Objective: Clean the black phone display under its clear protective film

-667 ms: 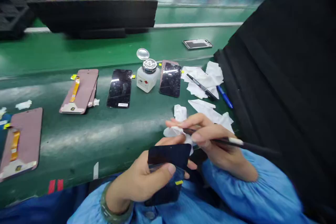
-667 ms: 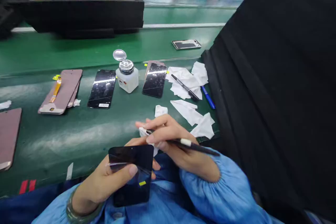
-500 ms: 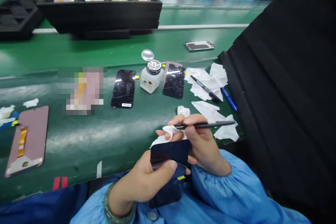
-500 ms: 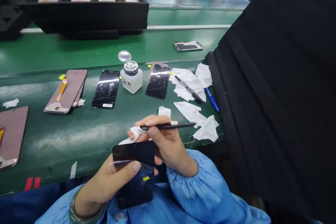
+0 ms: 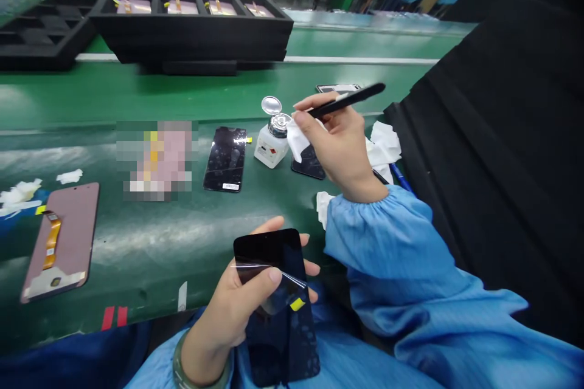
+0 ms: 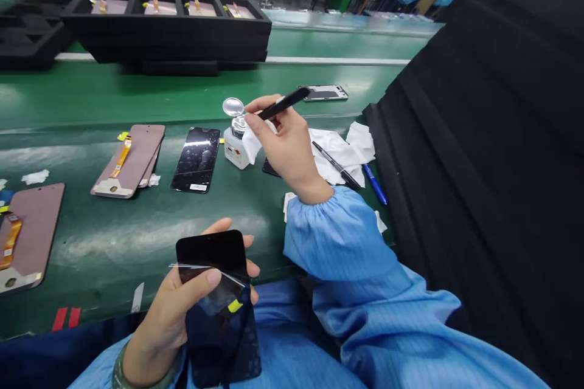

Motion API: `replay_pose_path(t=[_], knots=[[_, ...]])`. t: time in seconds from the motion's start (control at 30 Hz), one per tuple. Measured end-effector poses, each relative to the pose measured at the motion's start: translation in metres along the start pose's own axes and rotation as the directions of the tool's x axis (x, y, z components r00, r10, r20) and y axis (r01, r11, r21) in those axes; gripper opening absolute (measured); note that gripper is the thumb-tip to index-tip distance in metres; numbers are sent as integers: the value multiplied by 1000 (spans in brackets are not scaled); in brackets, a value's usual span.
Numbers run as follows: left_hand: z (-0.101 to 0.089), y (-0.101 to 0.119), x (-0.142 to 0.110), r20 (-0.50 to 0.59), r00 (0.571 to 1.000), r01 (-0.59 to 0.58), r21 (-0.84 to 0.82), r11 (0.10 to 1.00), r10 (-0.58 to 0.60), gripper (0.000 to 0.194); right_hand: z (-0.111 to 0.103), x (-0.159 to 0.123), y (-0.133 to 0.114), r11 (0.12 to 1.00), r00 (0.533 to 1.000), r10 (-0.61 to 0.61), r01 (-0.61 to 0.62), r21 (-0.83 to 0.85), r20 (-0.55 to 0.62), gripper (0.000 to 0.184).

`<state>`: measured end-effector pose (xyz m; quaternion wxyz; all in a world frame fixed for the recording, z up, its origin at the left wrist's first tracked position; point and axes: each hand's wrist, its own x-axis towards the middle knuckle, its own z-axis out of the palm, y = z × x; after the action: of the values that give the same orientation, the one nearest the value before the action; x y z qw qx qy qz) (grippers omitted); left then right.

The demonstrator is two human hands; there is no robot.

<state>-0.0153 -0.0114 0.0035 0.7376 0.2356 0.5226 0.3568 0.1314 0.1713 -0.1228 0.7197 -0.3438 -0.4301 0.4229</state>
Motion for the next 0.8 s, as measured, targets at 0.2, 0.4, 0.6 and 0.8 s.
replay_pose_path(t=[0.2,0.4,0.6,0.8], knots=[[-1,-1,-1,-54,998,27,3,1000,-26,47,-1,8,3,996,1000,11,-9,-92,14,15],[1,3,-1,-104,994,32,3,999,-32,48,-48,-32,-34,958,965,245,-255,-127,-93,20],[12,8,0,-174,983,60,51,997,-50,50,-87,-112,-26,784,845,532,-516,-345,-53,37],[21,5,1,-167,983,80,12,997,-76,48,-85,-136,-20,792,881,461,-462,-400,-104,37]])
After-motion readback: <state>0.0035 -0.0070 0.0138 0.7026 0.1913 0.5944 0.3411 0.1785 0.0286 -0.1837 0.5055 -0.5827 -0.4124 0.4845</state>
